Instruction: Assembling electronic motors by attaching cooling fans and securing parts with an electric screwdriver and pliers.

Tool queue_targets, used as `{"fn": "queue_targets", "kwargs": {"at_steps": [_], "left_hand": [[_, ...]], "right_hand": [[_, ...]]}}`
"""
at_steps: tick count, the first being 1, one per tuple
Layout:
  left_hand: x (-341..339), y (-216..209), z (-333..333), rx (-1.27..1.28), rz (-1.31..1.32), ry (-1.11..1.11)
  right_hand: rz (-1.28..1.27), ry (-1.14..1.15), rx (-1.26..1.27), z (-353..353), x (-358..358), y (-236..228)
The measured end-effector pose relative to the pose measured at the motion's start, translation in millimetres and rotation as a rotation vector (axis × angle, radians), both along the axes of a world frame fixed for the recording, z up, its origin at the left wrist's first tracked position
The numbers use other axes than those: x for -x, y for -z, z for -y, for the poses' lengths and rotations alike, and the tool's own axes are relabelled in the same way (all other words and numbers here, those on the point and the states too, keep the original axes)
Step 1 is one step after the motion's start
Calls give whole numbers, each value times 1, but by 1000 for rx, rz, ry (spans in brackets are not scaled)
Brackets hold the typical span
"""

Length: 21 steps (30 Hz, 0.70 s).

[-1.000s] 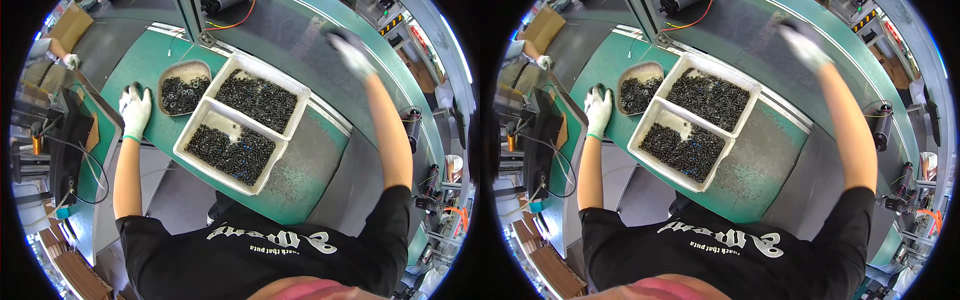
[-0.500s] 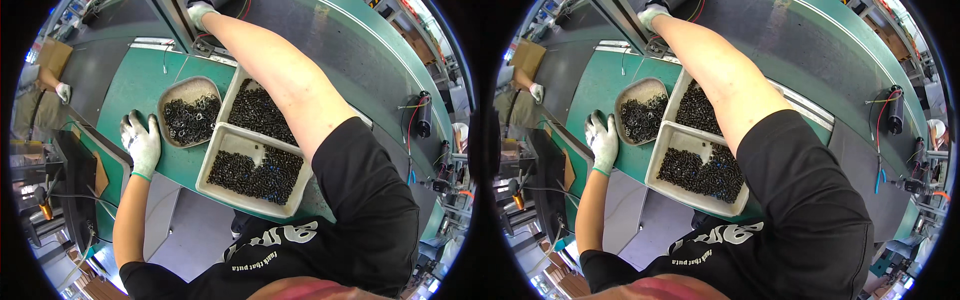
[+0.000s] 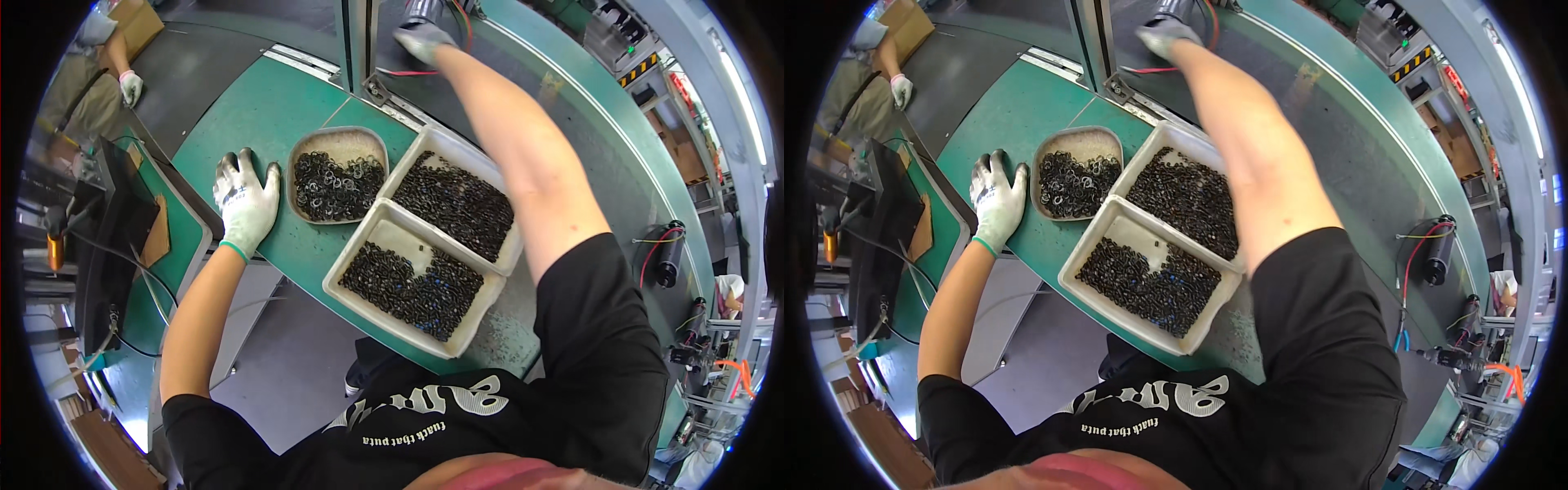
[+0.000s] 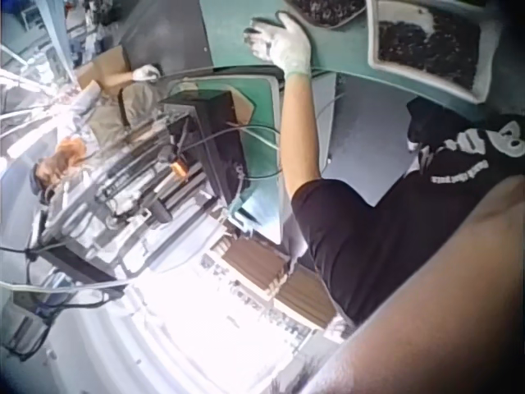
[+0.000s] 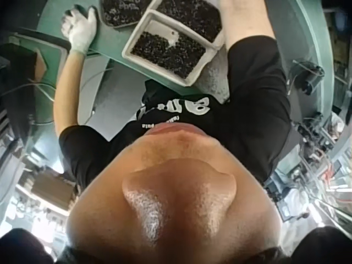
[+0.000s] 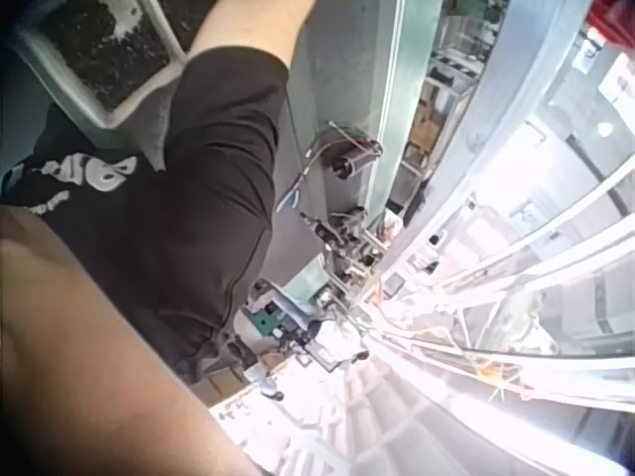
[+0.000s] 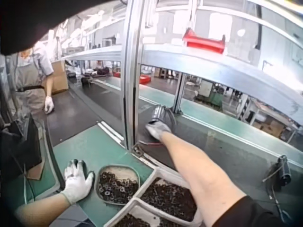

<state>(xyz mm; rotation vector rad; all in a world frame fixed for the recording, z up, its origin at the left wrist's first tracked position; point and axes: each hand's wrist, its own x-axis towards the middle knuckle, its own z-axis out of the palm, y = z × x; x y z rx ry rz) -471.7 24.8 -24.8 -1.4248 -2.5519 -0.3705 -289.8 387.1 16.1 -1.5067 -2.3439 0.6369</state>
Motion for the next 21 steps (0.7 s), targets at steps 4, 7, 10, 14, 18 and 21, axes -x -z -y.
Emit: {"fn": "queue_targets", "kwargs": {"at_steps": [4,7,10,14,18,21], "left_hand": [[-1,1,-5,-6,-47,12],[-3,3,-7,18,-25,8],[3,11,-6,-29,-81,30],[9,18,-11,1,-58,14],[22,23,-9,35,-110,29],[24,-10,-4,155,-84,100]], "right_hand": [[375,-331,-233,-2,-135,-49],[188,-277,-129,25,-217,-51],[191,-120,1,102,-285,-68],[156,-82,-154,206,-371,-56],[128,26,-52,321,-406,-55],[63,250,-64,396,-419,-31]]}}
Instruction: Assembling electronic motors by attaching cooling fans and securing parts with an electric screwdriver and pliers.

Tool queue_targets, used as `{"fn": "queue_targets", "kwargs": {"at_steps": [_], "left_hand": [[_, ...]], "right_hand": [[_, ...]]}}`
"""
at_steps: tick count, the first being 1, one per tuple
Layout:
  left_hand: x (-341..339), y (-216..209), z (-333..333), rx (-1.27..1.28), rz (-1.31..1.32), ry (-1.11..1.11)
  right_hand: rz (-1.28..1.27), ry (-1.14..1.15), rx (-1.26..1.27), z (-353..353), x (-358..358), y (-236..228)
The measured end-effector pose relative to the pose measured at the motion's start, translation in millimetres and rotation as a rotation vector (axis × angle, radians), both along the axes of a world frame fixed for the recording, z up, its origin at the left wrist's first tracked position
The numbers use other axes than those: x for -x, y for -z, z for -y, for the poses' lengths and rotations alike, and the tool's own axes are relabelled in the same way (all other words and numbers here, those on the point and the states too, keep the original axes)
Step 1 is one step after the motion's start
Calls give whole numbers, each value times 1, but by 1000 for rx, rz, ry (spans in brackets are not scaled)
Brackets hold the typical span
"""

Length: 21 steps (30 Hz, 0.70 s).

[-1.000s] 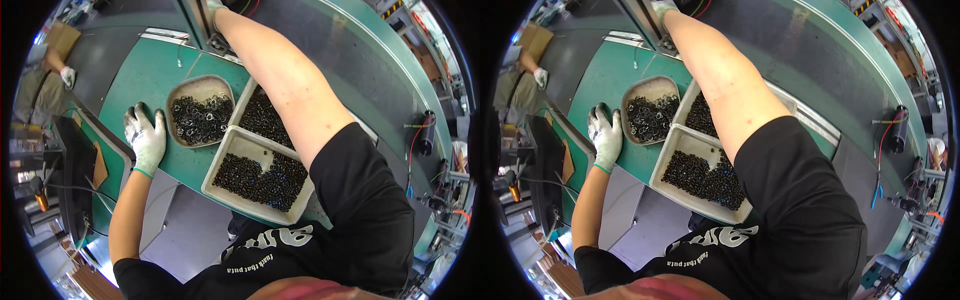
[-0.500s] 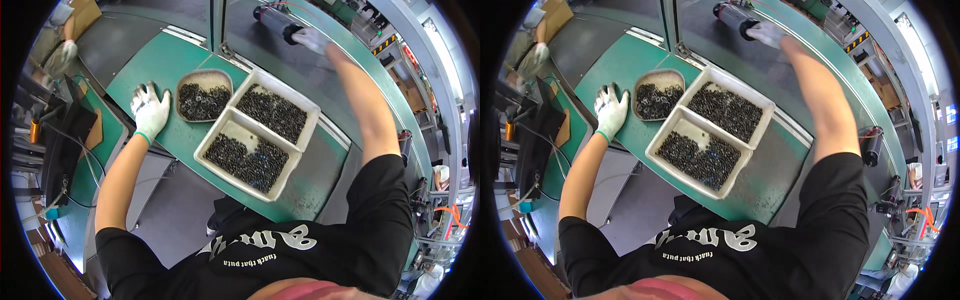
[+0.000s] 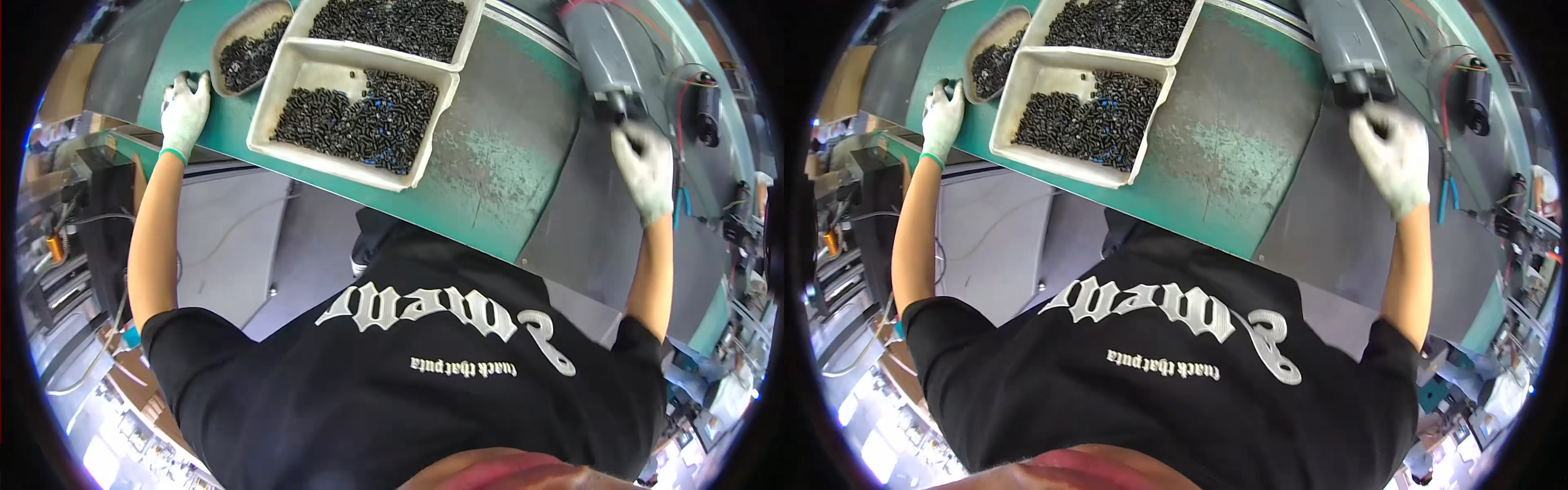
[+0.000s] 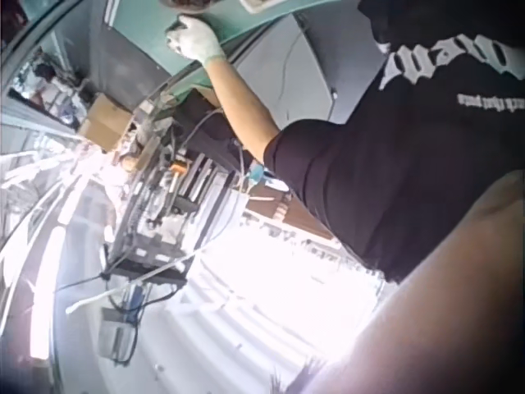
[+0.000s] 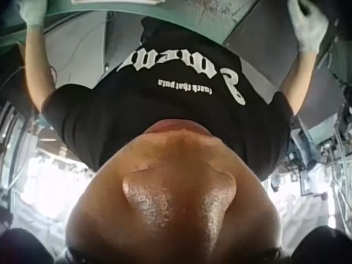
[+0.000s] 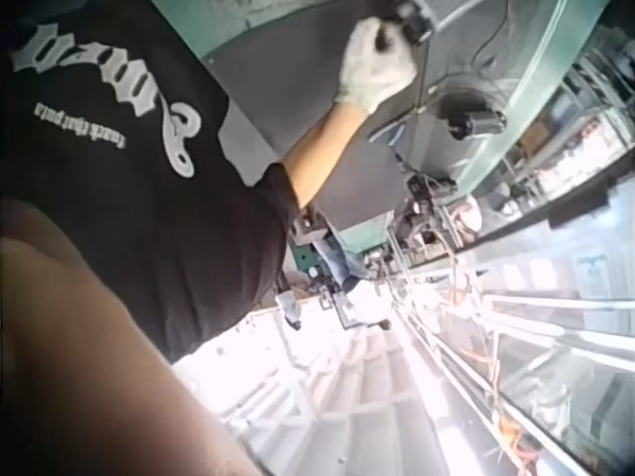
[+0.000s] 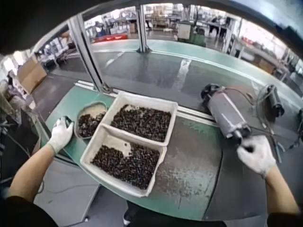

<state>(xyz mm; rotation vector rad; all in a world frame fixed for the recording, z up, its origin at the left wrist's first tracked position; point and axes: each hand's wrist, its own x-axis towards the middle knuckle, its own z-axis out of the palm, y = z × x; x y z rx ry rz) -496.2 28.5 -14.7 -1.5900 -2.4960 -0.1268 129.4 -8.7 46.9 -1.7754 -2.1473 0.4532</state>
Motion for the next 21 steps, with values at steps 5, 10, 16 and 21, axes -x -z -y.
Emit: {"fn": "queue_targets", "kwargs": {"at_steps": [5,10,16,21], "left_hand": [[-134,-98,-1,-213,262,371],[-273,-98,-23,-16,171,793],[-284,-40,-93,11,25,987],[-289,-39,-79,66,116,841]], "right_hand": [[-123,179,-34,69,18,14],[-301,140,-82,87,37,28],[-473,168,159,98,20,12],[-571,5,363,108,-37,3]]}}
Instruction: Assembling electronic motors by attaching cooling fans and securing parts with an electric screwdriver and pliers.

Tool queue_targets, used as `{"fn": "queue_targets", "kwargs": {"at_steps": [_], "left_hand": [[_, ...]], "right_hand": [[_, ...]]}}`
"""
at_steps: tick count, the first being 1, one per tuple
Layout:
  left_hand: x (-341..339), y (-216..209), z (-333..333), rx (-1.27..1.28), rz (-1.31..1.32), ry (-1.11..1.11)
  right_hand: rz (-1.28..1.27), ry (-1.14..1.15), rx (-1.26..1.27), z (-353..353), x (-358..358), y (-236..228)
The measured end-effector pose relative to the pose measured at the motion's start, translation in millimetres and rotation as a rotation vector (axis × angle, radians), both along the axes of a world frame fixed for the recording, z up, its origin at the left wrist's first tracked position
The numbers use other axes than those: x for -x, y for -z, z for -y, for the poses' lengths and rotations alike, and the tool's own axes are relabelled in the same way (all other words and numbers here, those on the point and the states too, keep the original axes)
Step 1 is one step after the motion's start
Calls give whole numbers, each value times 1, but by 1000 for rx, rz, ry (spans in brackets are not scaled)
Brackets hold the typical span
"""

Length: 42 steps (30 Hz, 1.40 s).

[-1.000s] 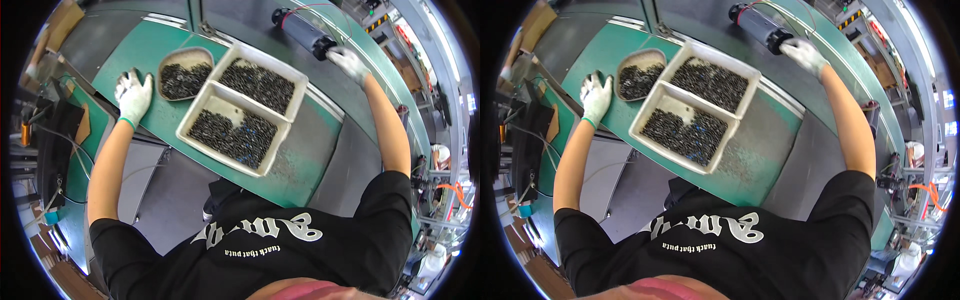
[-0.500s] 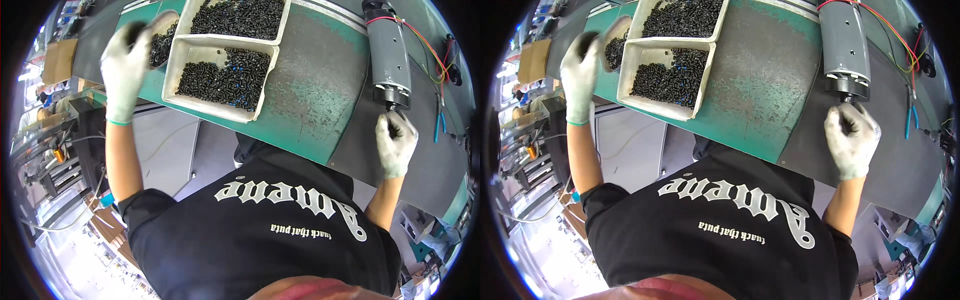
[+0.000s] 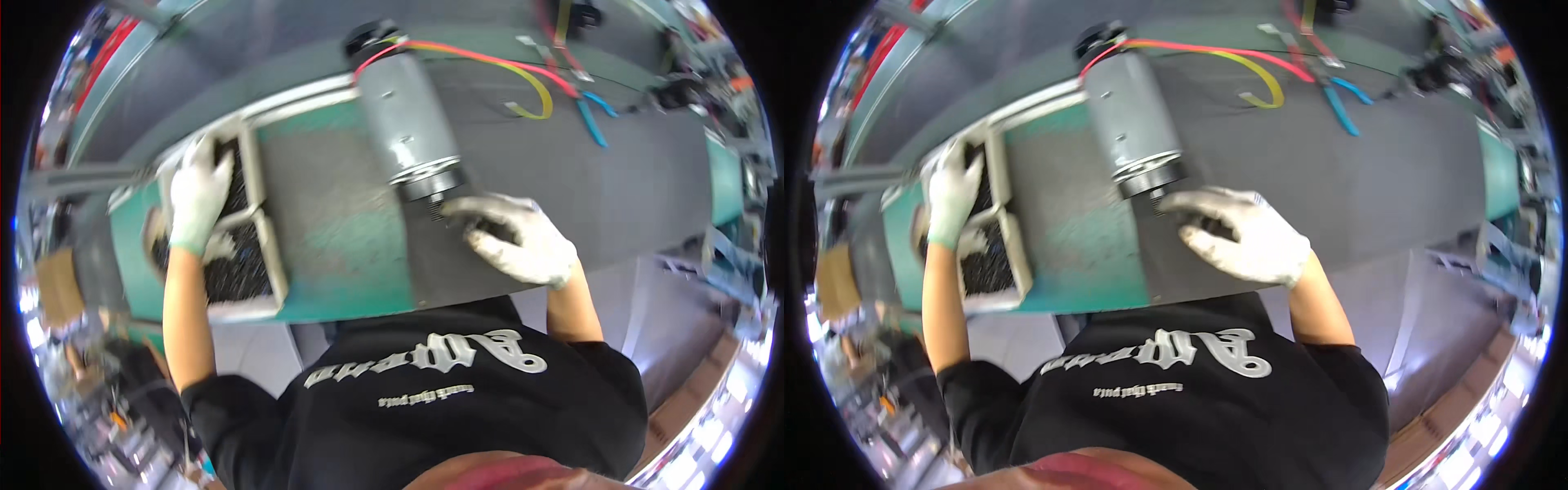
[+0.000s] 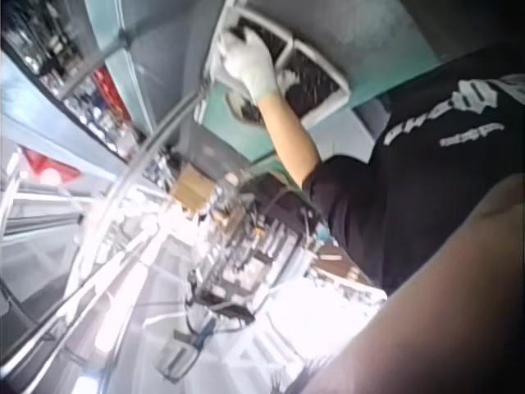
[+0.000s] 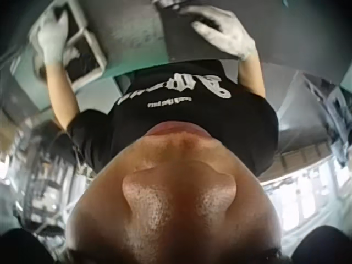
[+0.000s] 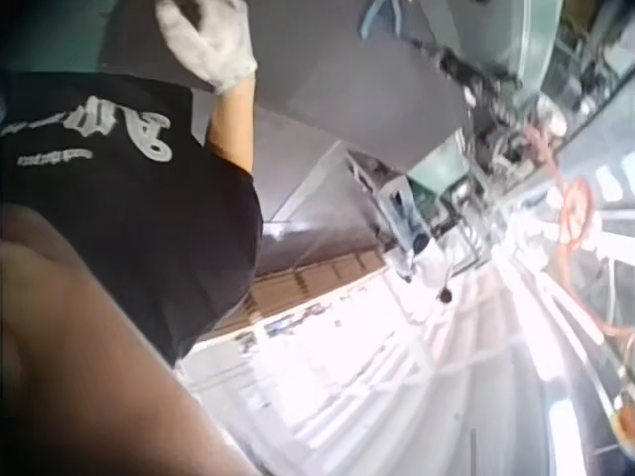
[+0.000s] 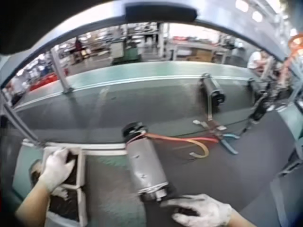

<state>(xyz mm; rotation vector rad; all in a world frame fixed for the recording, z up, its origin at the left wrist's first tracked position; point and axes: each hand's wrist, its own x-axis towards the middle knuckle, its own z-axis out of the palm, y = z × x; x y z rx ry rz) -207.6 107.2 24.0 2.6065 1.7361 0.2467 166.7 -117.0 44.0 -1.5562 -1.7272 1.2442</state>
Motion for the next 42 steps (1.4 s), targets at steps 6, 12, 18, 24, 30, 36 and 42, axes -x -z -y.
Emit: {"fn": "queue_targets", "kwargs": {"at_steps": [6,12,18,24,30,36,42], "left_hand": [[-2,4,0,-3,100,-71],[7,13,-8,-252,148,71],[-8,-43,50,60,430,5],[-71,-35,178,883,1696,105],[-184,5,189,1716,2163,155],[-196,15,199,1729,2243,-65],[-199,26,203,1699,2264,22]], "right_hand": [[96,1348,-1095,3,-152,11],[-415,691,-346,-19,-307,-5],[-173,543,-271,-39,-279,-32],[-504,608,-575,-7,-122,-67],[-597,528,-339,19,-67,-32],[-668,541,-225,34,-55,-3],[-691,499,-231,22,-47,6]]}}
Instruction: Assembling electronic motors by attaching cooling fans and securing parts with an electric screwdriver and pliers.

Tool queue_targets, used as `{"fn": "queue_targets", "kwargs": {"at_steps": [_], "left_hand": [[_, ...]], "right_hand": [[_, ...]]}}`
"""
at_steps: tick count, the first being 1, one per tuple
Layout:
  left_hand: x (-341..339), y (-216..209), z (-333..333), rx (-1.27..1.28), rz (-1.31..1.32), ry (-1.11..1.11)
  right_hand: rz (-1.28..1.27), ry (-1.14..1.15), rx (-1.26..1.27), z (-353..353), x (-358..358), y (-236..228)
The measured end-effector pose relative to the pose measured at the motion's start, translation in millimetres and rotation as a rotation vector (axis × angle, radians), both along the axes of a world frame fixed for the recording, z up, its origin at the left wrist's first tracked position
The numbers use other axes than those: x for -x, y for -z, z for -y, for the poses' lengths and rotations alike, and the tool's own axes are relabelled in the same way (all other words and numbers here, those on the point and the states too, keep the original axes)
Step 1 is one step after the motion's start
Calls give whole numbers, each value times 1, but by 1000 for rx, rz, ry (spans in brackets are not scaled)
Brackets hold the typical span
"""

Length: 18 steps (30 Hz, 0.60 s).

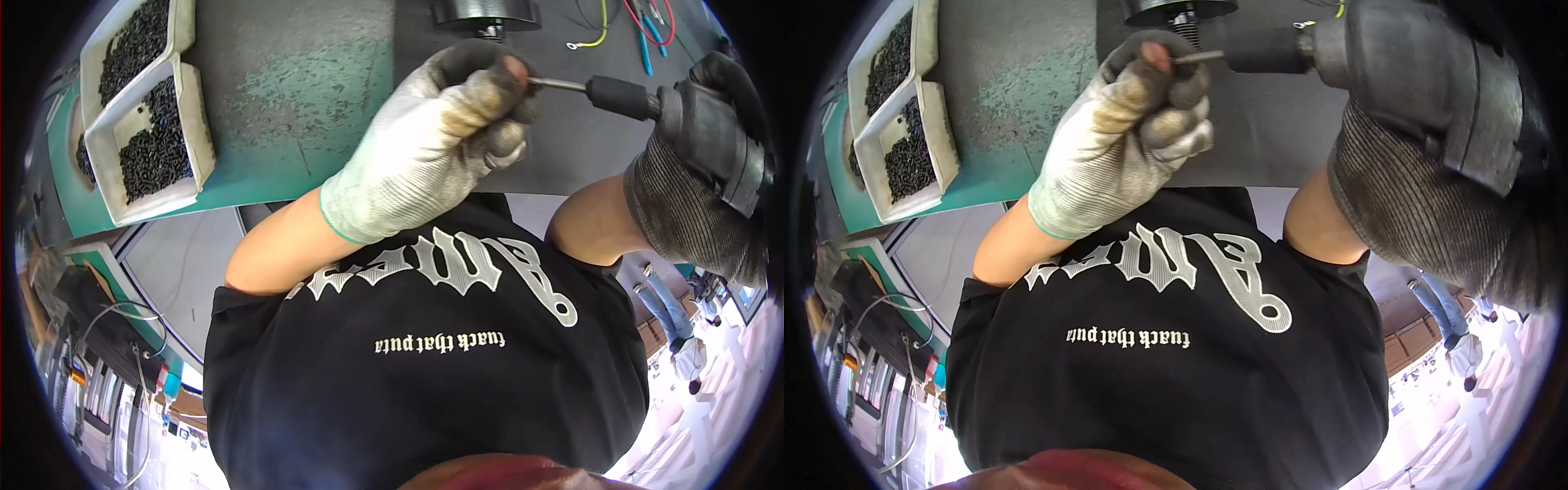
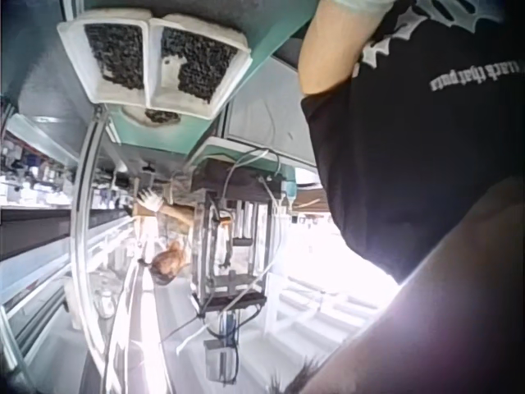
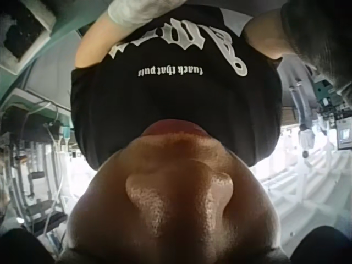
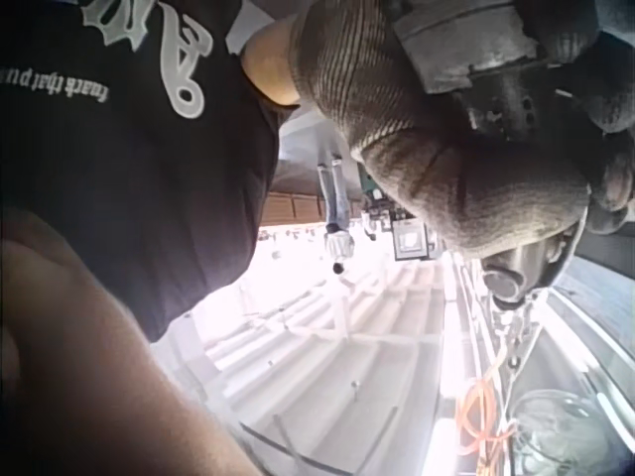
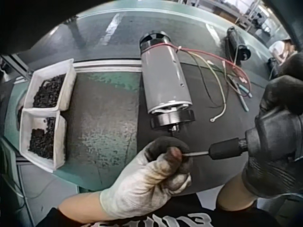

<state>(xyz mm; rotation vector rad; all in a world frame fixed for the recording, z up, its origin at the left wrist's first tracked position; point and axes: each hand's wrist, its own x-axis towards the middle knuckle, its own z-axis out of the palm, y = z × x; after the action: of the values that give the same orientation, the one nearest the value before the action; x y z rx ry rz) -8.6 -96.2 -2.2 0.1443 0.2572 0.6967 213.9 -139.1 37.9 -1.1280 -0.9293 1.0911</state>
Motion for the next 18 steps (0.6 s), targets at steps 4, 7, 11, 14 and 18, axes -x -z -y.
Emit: {"fn": "queue_targets", "kwargs": {"at_steps": [4,7,11,14,18], "left_hand": [[6,1,-2,-93,-59,28],[10,0,-2,-51,-49,207],[-2,-6,-4,-535,-503,13],[2,-3,-6,-257,-179,268],[4,1,0,-40,17,348]], "right_hand": [[-3,-8,-12,2,0,1],[2,-11,-22,7,-25,-1],[6,-14,-42,7,-31,-4],[5,-25,-62,6,-50,-5],[10,-34,-94,10,-43,-13]]}}
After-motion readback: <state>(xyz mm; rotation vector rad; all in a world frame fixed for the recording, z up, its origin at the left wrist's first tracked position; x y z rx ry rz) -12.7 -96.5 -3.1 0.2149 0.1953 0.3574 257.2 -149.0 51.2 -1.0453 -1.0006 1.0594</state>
